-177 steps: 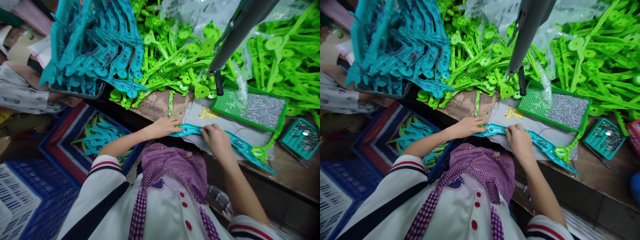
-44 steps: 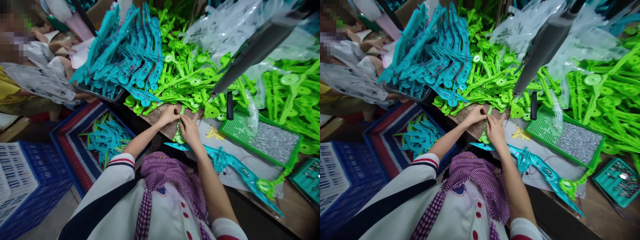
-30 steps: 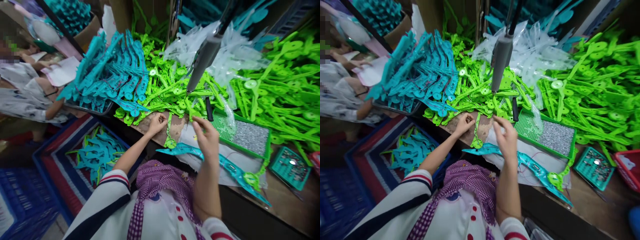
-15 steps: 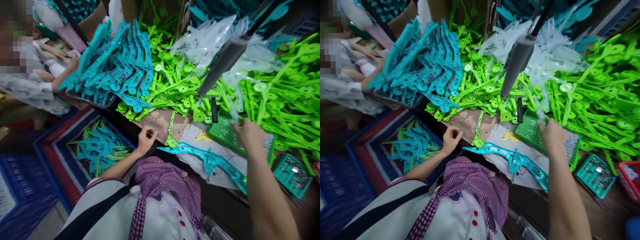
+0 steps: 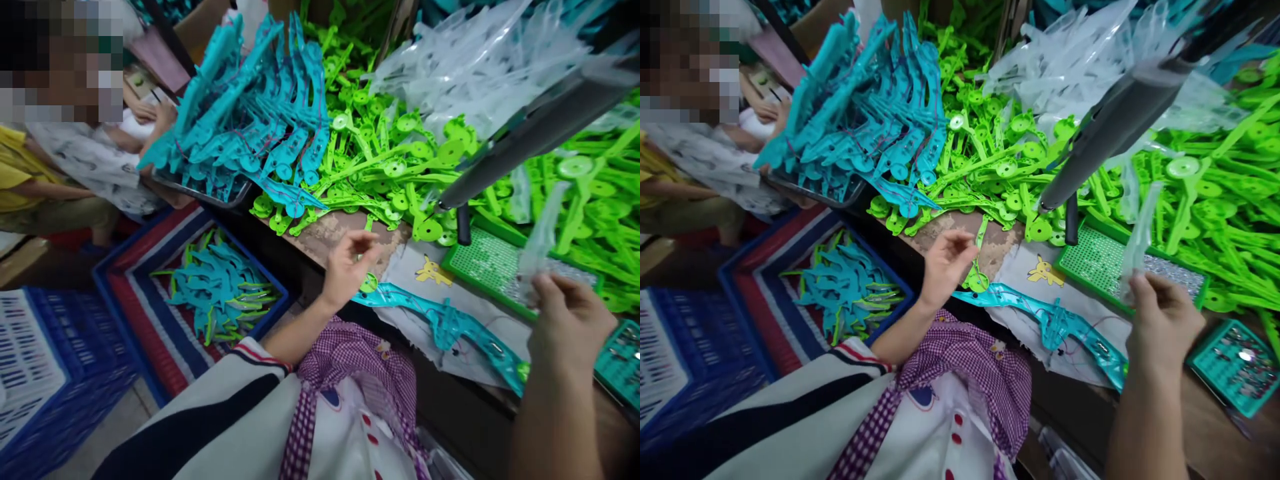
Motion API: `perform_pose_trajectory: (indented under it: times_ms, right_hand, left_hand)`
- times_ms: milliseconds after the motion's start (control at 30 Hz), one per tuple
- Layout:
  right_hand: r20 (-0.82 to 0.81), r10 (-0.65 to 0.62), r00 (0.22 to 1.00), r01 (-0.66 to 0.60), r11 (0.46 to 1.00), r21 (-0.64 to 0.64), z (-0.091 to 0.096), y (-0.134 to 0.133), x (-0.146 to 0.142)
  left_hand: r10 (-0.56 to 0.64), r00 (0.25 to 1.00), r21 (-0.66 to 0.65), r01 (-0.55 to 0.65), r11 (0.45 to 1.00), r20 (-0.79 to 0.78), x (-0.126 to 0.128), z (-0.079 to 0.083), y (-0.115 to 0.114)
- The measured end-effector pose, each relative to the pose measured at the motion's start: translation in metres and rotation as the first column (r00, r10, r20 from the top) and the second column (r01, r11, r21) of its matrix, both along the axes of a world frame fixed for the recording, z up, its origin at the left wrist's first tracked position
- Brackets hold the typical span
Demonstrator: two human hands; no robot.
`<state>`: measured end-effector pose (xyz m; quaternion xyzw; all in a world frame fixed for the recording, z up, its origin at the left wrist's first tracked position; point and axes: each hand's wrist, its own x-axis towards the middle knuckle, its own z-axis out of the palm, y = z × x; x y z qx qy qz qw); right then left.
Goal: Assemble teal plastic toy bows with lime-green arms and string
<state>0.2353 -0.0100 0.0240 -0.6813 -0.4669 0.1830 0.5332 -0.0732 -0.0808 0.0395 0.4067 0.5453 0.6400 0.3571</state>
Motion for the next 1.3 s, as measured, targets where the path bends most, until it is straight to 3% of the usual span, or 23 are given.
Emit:
perform_pose_trajectory:
  times_ms: [67, 133, 200, 233, 300, 367, 400, 533, 600, 733, 867, 967, 1167, 1233, 1300]
  right_hand:
    - [0.005, 0.053, 0.999, -0.053, 0.995, -0.082, 0.011, -0.045, -0.022]
    - [-0.123, 0.214, 0.969, -0.238, 0.944, -0.23, 0.014, -0.088, -0.046]
    - [-0.272, 0.476, 0.836, -0.547, 0.758, -0.356, 0.008, -0.116, -0.069]
    - [-0.327, 0.556, 0.764, -0.645, 0.673, -0.363, 0.002, -0.123, -0.079]
    - [-0.35, 0.697, 0.626, -0.776, 0.515, -0.363, -0.007, -0.124, -0.094]
    - [-0.249, 0.802, 0.543, -0.818, 0.437, -0.375, -0.01, -0.114, -0.104]
    - [-0.161, 0.832, 0.531, -0.809, 0.442, -0.387, -0.008, -0.106, -0.109]
    - [0.232, 0.788, 0.57, -0.739, 0.615, -0.276, 0.005, -0.059, -0.136]
    - [0.4, 0.789, 0.466, -0.776, 0.582, -0.243, 0.003, -0.028, -0.155]
    - [0.628, 0.758, 0.176, -0.73, 0.529, -0.433, -0.022, 0.019, -0.182]
    - [0.687, 0.726, -0.026, -0.628, 0.522, -0.576, -0.037, 0.031, -0.186]
    - [0.699, 0.707, -0.112, -0.607, 0.508, -0.611, -0.036, 0.032, -0.186]
    - [0.706, 0.698, -0.119, -0.655, 0.479, -0.584, -0.036, 0.035, -0.187]
    - [0.678, 0.734, -0.033, -0.684, 0.478, -0.551, -0.039, 0.034, -0.186]
    - [0.595, 0.787, 0.162, -0.702, 0.515, -0.491, -0.041, 0.031, -0.187]
  left_hand:
    - [-0.177, 0.975, 0.014, 0.176, 0.984, 0.133, 0.017, -0.003, 0.002]
    - [-0.376, 0.885, 0.018, 0.386, 0.922, 0.275, 0.028, -0.011, -0.007]
    - [-0.502, 0.767, -0.001, 0.548, 0.837, 0.4, 0.032, -0.021, -0.023]
    - [-0.512, 0.73, -0.023, 0.584, 0.812, 0.452, 0.031, -0.025, -0.031]
    - [-0.448, 0.727, -0.092, 0.569, 0.817, 0.52, 0.022, -0.03, -0.046]
    - [-0.31, 0.794, -0.178, 0.457, 0.871, 0.522, 0.006, -0.034, -0.053]
    - [-0.239, 0.828, -0.214, 0.389, 0.896, 0.507, -0.003, -0.035, -0.055]
    - [-0.053, 0.894, -0.281, 0.196, 0.939, 0.445, -0.043, -0.041, -0.051]
    - [-0.009, 0.897, -0.297, 0.155, 0.942, 0.441, -0.057, -0.043, -0.048]
    - [-0.023, 0.88, -0.322, 0.198, 0.926, 0.474, -0.067, -0.046, -0.049]
    - [-0.065, 0.882, -0.363, 0.259, 0.895, 0.467, -0.068, -0.055, -0.05]
    - [-0.108, 0.873, -0.377, 0.314, 0.871, 0.476, -0.067, -0.062, -0.046]
    - [-0.164, 0.863, -0.388, 0.375, 0.842, 0.478, -0.066, -0.066, -0.031]
    - [-0.179, 0.863, -0.39, 0.387, 0.835, 0.473, -0.066, -0.067, -0.027]
    - [-0.187, 0.866, -0.39, 0.39, 0.834, 0.464, -0.065, -0.068, -0.023]
